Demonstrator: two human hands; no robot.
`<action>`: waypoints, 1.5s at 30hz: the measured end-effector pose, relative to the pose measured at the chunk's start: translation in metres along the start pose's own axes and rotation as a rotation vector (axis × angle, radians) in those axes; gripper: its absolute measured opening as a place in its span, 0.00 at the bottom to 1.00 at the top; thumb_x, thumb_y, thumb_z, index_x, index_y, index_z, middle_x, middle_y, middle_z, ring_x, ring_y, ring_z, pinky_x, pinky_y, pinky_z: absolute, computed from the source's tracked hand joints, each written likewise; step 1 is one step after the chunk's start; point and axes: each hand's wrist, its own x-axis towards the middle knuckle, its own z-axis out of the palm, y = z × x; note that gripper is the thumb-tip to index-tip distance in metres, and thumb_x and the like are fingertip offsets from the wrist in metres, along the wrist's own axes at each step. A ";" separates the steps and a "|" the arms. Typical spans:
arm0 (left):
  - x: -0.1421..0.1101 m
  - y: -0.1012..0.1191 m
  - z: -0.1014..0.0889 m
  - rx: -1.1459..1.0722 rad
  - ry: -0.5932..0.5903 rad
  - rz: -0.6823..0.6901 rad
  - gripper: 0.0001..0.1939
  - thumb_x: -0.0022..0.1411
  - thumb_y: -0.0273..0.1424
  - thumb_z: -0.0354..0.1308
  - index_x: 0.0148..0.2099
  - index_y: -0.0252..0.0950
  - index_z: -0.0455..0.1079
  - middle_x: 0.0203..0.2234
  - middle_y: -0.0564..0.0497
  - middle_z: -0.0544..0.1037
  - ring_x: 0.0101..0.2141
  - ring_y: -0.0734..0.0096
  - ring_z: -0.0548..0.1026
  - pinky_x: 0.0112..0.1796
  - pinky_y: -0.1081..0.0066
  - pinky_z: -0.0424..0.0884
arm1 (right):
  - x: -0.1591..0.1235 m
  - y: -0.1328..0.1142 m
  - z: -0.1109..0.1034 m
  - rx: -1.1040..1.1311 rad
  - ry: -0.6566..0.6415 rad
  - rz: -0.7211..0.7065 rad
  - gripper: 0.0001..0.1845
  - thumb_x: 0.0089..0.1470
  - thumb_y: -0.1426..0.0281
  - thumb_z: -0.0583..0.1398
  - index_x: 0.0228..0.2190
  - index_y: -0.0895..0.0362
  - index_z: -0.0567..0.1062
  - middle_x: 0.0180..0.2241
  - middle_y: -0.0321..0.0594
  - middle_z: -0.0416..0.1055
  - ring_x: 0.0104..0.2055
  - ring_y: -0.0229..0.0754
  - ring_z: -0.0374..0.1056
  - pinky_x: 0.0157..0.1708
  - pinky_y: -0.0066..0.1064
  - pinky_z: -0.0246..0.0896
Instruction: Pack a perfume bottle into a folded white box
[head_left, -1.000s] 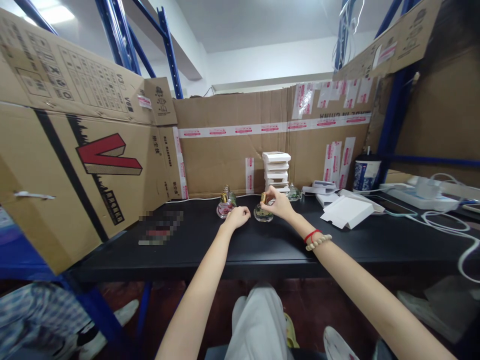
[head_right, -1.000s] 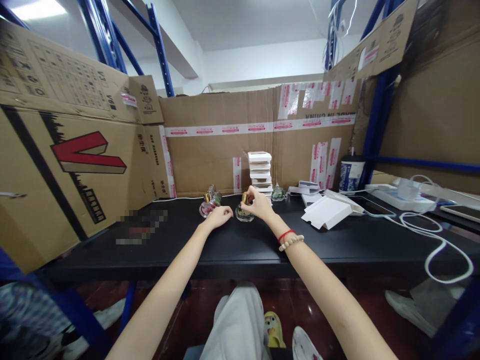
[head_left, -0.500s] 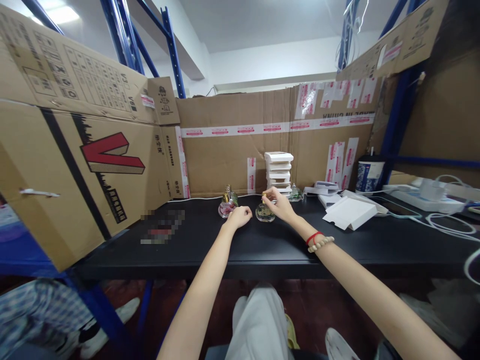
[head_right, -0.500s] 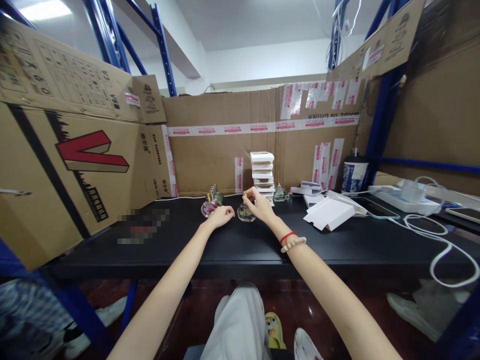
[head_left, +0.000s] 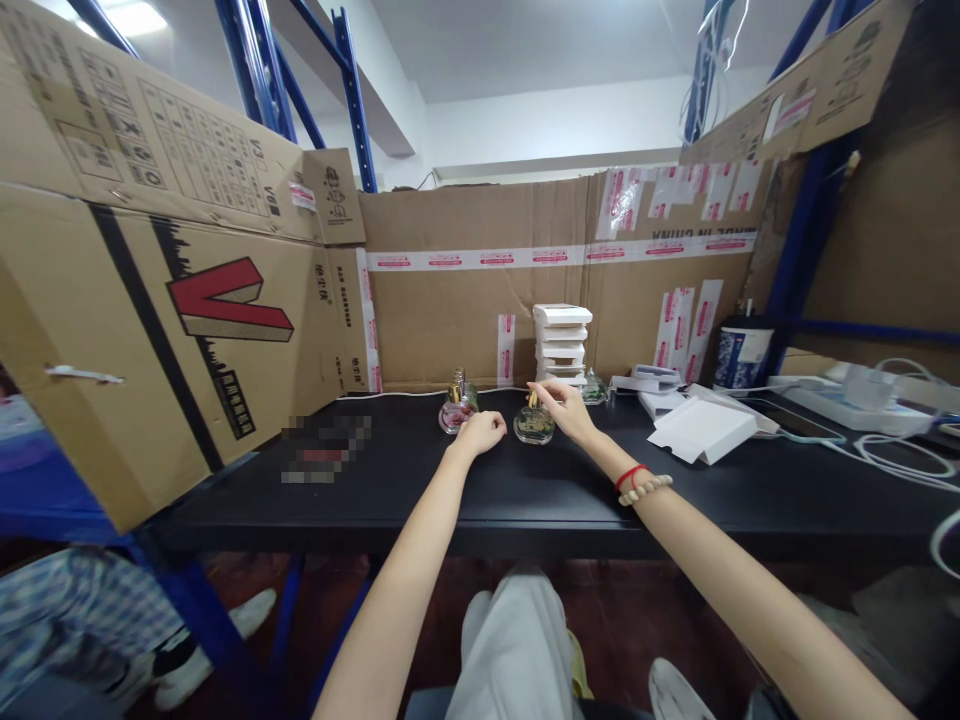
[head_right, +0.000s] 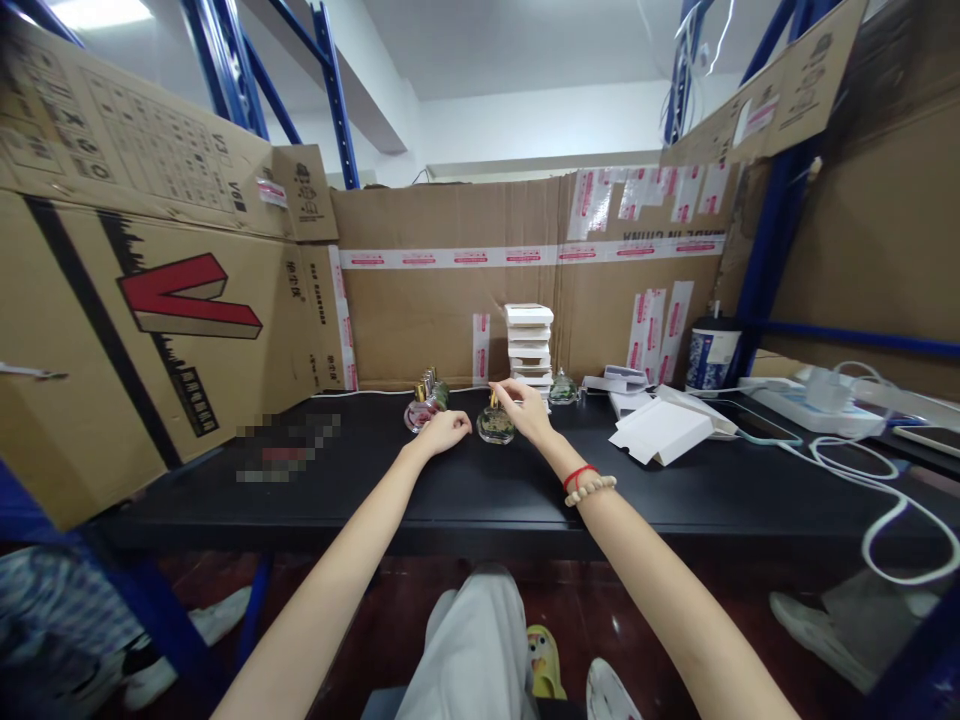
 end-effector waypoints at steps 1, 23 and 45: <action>0.000 0.000 0.000 0.002 0.002 0.001 0.11 0.54 0.30 0.46 0.35 0.40 0.70 0.32 0.57 0.73 0.33 0.75 0.68 0.29 0.76 0.54 | 0.001 -0.001 -0.001 0.017 -0.012 0.007 0.20 0.53 0.58 0.52 0.34 0.63 0.73 0.29 0.42 0.69 0.32 0.36 0.65 0.33 0.27 0.59; -0.011 0.006 -0.006 -0.142 0.051 0.062 0.16 0.61 0.43 0.37 0.39 0.41 0.61 0.19 0.57 0.65 0.24 0.80 0.64 0.30 0.78 0.55 | -0.010 0.009 0.001 -0.668 -0.320 0.267 0.33 0.49 0.50 0.53 0.46 0.64 0.63 0.46 0.52 0.61 0.50 0.55 0.57 0.47 0.43 0.51; -0.011 0.007 -0.006 -0.104 0.033 0.113 0.17 0.59 0.35 0.42 0.45 0.42 0.68 0.21 0.55 0.70 0.27 0.79 0.68 0.30 0.79 0.57 | -0.011 0.043 0.023 -0.160 -0.495 -0.030 0.32 0.43 0.81 0.52 0.53 0.69 0.60 0.53 0.46 0.56 0.56 0.40 0.53 0.58 0.34 0.43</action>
